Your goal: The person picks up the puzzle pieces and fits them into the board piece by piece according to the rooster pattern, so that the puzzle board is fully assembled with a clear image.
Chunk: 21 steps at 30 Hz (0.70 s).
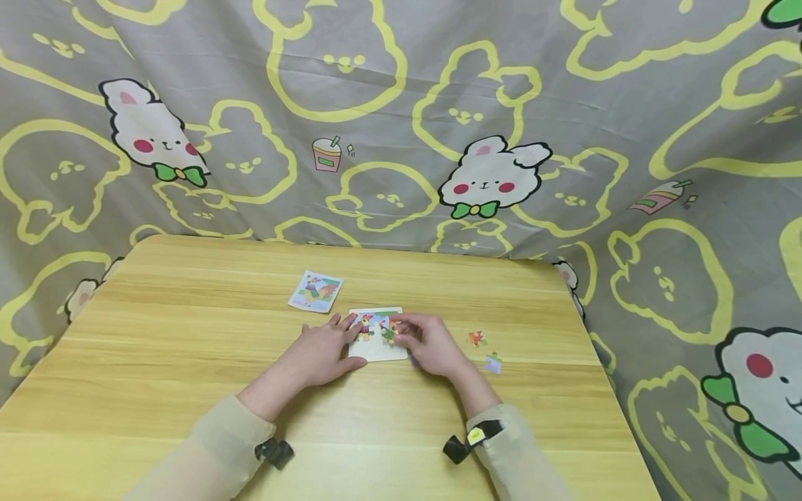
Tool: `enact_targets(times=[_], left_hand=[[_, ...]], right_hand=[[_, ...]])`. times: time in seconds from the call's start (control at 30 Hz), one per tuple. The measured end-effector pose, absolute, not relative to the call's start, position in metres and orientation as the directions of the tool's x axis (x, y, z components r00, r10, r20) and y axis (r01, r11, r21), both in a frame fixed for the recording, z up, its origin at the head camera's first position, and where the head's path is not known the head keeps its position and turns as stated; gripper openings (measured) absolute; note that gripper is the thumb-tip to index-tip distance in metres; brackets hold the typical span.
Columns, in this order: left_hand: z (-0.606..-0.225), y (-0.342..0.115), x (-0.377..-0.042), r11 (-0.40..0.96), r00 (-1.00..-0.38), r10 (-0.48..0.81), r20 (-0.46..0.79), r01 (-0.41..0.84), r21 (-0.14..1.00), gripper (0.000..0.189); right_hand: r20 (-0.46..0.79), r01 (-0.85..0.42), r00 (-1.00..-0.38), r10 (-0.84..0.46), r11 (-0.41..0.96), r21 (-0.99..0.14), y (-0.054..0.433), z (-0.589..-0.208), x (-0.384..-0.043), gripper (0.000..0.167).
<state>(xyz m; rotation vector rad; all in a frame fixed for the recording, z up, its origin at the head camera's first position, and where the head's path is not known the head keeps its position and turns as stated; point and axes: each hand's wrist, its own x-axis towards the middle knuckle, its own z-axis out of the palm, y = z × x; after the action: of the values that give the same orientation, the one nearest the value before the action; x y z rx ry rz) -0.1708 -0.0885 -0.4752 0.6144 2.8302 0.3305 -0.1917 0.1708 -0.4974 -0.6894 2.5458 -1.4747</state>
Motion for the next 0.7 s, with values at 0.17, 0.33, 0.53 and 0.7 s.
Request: enact_targets(times=[0.17, 0.33, 0.53, 0.7], left_hand=[[-0.473, -0.089, -0.171, 0.887, -0.884, 0.432, -0.177, 0.381, 0.260, 0.076], [-0.471, -0.090, -0.171, 0.883, -0.883, 0.436, -0.173, 0.383, 0.270, 0.076], [-0.471, -0.090, -0.171, 0.882, -0.882, 0.440, -0.168, 0.390, 0.266, 0.075], [-0.471, -0.090, -0.170, 0.882, -0.883, 0.441, -0.161, 0.394, 0.259, 0.075]], right_hand=[[0.130, -0.372, -0.871, -0.474, 0.463, -0.805, 0.160, -0.499, -0.195, 0.036], [0.153, -0.433, -0.857, -0.491, 0.528, -0.730, 0.154, -0.501, -0.198, 0.034], [0.133, -0.435, -0.860, -0.493, 0.570, -0.698, 0.149, -0.503, -0.198, 0.033], [0.122, -0.440, -0.858, -0.500, 0.589, -0.678, 0.146, -0.506, -0.199, 0.034]])
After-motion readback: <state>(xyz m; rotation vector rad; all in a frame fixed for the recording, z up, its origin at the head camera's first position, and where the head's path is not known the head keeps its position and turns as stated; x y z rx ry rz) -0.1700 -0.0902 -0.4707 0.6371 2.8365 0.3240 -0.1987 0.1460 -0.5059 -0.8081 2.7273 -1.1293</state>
